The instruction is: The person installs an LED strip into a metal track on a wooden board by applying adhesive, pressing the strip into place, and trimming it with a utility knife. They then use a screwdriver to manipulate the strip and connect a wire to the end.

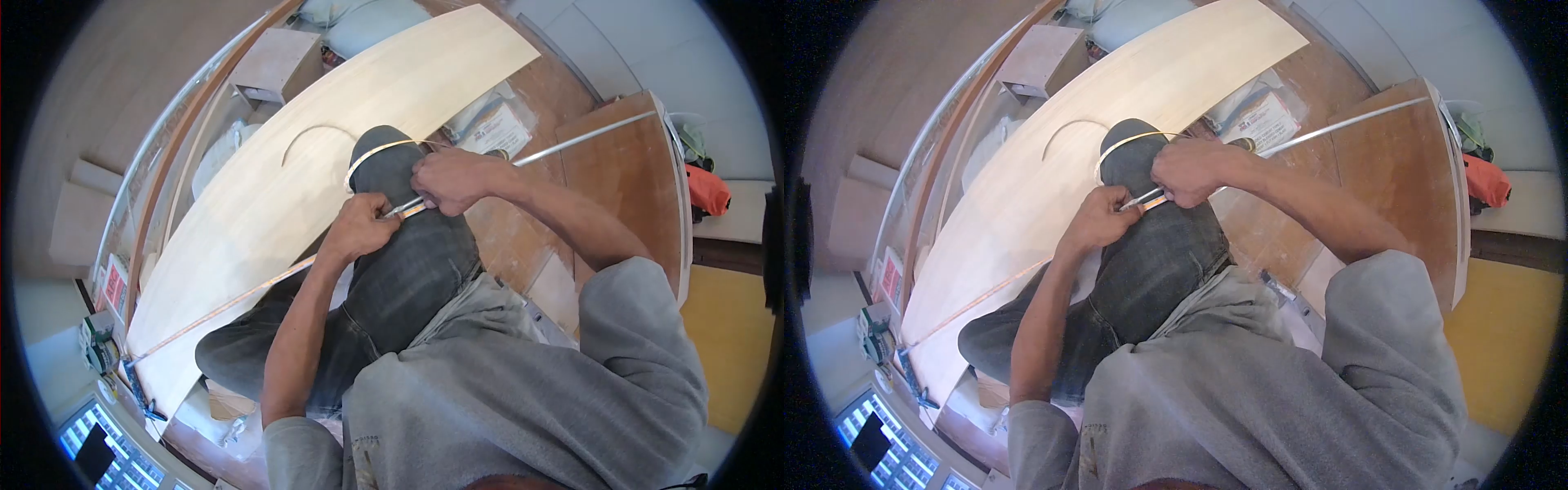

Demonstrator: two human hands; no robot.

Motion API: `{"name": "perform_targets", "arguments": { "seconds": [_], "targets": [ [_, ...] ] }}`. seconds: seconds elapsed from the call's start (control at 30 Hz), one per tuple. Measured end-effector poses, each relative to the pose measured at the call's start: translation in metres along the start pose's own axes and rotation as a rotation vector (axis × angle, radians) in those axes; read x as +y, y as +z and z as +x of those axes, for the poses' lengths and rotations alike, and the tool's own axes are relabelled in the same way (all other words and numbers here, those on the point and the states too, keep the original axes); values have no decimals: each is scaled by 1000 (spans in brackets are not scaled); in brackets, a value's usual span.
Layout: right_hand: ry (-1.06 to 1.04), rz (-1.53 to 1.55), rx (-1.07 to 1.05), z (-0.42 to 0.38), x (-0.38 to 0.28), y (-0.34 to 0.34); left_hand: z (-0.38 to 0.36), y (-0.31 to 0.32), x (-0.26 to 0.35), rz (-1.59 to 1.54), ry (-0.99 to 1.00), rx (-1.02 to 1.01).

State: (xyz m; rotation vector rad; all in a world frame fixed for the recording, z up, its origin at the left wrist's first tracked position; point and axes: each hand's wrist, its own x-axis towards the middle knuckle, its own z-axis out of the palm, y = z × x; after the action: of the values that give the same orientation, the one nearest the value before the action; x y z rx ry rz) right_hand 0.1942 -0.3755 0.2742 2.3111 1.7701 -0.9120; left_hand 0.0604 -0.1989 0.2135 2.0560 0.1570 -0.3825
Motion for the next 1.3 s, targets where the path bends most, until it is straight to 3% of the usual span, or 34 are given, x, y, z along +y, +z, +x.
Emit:
{"name": "perform_targets", "arguments": {
  "seconds": [0.2,0.3,0.37,0.5,0.57,0.7,0.87,1.1,1.17,1.3],
  "targets": [
    [60,-4,-84,-11,-10,-19,8,2,-7,-85,-38,-92],
    [6,99,75,-29,-7,-27,7,-1,-1,-147,-125,-113],
    [165,27,263,-37,-10,-42,6,-1,1,-186,-145,-124],
    [280,-60,197,-53,-17,-50,5,0,1,-127,-120,-68],
    [116,-9,74,-56,-15,-39,5,0,3,-122,-116,-60],
    [102,-152,62,-60,-29,-25,-1,-3,12,-77,-123,-39],
    [72,-259,265,-61,-28,-8,-2,-4,15,-60,-159,-41],
    [70,-261,299,-64,-27,-1,-2,-6,20,-21,-182,-71],
    [-48,-279,370,-66,-20,9,-2,-6,21,-4,-202,-65],
    [-89,-250,422,-64,-24,11,-5,-6,23,16,-196,-71]
  ]
}}
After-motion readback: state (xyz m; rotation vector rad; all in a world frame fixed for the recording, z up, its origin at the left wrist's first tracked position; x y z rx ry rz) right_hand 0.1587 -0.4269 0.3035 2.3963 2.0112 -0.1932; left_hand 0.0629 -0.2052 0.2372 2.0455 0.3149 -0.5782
